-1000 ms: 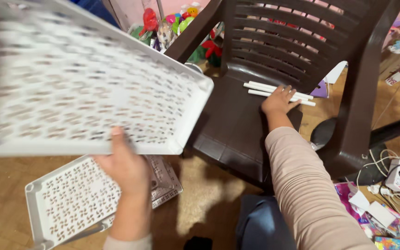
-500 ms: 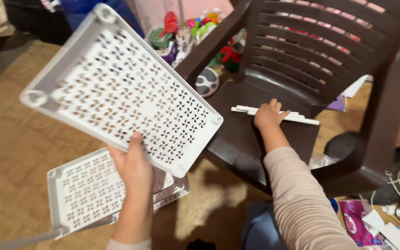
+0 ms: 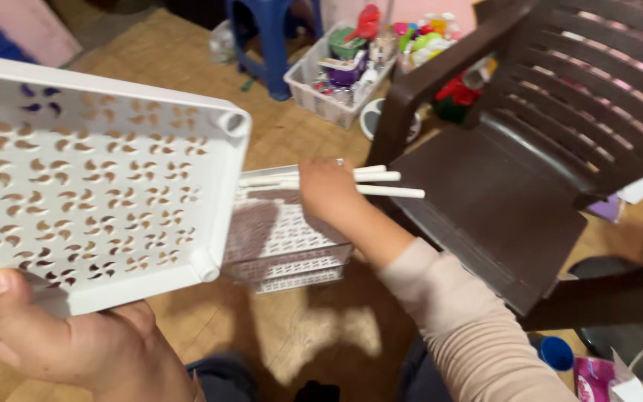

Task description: The person assembles a white plastic shelving unit by stacking trays and inserting vertical support poles. After assembly, the person wipes small colorful boxes with a tissue and places them on the shelves.

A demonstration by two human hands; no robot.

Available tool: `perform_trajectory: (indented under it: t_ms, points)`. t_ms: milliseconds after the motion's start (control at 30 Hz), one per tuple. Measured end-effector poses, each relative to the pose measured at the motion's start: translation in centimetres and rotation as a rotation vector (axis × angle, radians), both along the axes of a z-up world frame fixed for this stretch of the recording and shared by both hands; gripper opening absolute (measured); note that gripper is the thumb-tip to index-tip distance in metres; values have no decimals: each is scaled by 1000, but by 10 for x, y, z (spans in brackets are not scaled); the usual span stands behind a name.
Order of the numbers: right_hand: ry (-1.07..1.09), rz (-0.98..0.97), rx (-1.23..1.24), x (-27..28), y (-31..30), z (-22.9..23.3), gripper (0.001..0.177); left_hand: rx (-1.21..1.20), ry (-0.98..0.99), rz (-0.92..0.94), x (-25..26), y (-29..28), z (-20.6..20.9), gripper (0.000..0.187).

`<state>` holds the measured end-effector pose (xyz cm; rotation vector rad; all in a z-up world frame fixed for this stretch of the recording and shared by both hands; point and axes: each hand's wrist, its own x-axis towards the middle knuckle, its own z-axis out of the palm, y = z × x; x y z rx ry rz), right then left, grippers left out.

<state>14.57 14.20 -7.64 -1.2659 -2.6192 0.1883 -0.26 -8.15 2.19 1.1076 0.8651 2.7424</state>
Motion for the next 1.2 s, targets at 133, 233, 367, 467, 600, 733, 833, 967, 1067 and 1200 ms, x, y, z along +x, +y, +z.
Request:
perform_trajectory:
  t_ms: [133,233,367,467,600,733,833,967,1067,1200]
  points:
    - [-182,92,-209,-64,-16,2,45,-24,-30,170,-39,-34,-12,50]
    - [-183,188,-312,-80,-17,-6,54,9,-83,179,-73,-44,-38,53]
    - [132,340,-148,-77,-1,-2,51,151,-339,-44,-118,-45,-83,59]
    - [616,215,-291,-48,14,3,24,182,-417,-49,-156,-44,-119,58]
    - [1109,-3,-430,-13,23,-1,35,104,-454,209,-179,-29,-166,60]
    - [1131,-76,-653,-15,11,-29,32,-67,-681,139,-173,-5,-202,58]
    - [1407,-43,-869,-4,9,-33,34,-159,-816,67,-167,10,-215,56]
    - [1621,47,-903,53,12,-10,47,-132,-819,-41,-166,13,-220,55]
    - [1533,5,-865,69,-3,-11,51,-102,-747,-82,-165,19,-221,55]
    - [1485,-53,-779,73,-23,-22,51,-81,-719,-104,-159,31,-219,56]
